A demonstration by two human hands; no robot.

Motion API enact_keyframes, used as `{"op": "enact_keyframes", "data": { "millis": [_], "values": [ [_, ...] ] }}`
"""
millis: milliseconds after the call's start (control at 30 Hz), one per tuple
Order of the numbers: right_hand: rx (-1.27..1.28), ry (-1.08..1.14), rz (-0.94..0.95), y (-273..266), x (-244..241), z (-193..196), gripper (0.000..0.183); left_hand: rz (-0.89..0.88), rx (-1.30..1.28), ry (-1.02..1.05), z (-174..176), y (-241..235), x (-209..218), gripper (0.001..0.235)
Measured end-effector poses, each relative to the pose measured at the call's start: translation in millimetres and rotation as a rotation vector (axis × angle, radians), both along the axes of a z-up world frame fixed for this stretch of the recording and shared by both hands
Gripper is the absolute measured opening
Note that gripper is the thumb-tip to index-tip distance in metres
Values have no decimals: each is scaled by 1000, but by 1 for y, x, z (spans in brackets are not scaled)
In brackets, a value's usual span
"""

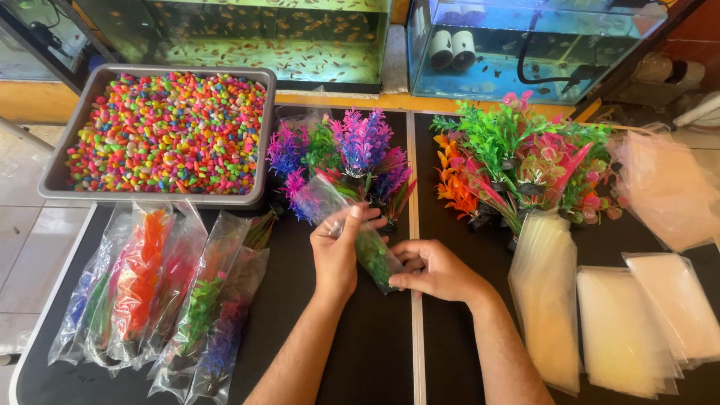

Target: The person places artificial aquarium plants into clear plastic bags by hand on a table.

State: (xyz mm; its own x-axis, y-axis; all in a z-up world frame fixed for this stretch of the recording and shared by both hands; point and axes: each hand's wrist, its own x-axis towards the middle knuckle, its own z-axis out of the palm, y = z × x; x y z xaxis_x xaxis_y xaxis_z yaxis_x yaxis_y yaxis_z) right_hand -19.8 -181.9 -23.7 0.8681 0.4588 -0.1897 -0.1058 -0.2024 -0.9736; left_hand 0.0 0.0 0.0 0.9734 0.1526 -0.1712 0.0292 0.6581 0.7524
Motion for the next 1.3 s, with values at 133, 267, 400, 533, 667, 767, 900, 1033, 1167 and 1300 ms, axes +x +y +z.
{"op": "enact_keyframes", "data": {
  "millis": [133,267,400,533,667,767,900,1033,1167,1300],
  "values": [
    [52,-21,-80,-7,8,-20,19,-134,40,-133,3,3,-2,66],
    [177,-18,-203,-11,11,-15,15,-175,63,-106,-33,-4,4,50],
    [258,5,-233,-7,7,-8,13,-126,176,-19,-50,-4,10,29],
    [318,-10,-252,-11,9,-26,14,-284,272,-108,-33,-6,5,66],
    [420,-9,-268,-16,11,-28,21,-258,383,-126,-40,-5,4,63],
    [487,-18,-258,-18,13,-30,32,-265,415,-152,-32,-4,2,49],
    [631,-57,-295,-29,21,-56,57,-390,578,-211,-6,-5,-12,42],
    [644,-132,-360,-33,19,-20,86,-591,961,-261,45,10,-31,45],
    [520,-238,-588,-54,23,-22,42,-736,1108,-263,57,9,-41,49],
    [546,-206,-709,-74,25,-40,15,-781,1108,-163,37,12,-58,55]
  ]
}}
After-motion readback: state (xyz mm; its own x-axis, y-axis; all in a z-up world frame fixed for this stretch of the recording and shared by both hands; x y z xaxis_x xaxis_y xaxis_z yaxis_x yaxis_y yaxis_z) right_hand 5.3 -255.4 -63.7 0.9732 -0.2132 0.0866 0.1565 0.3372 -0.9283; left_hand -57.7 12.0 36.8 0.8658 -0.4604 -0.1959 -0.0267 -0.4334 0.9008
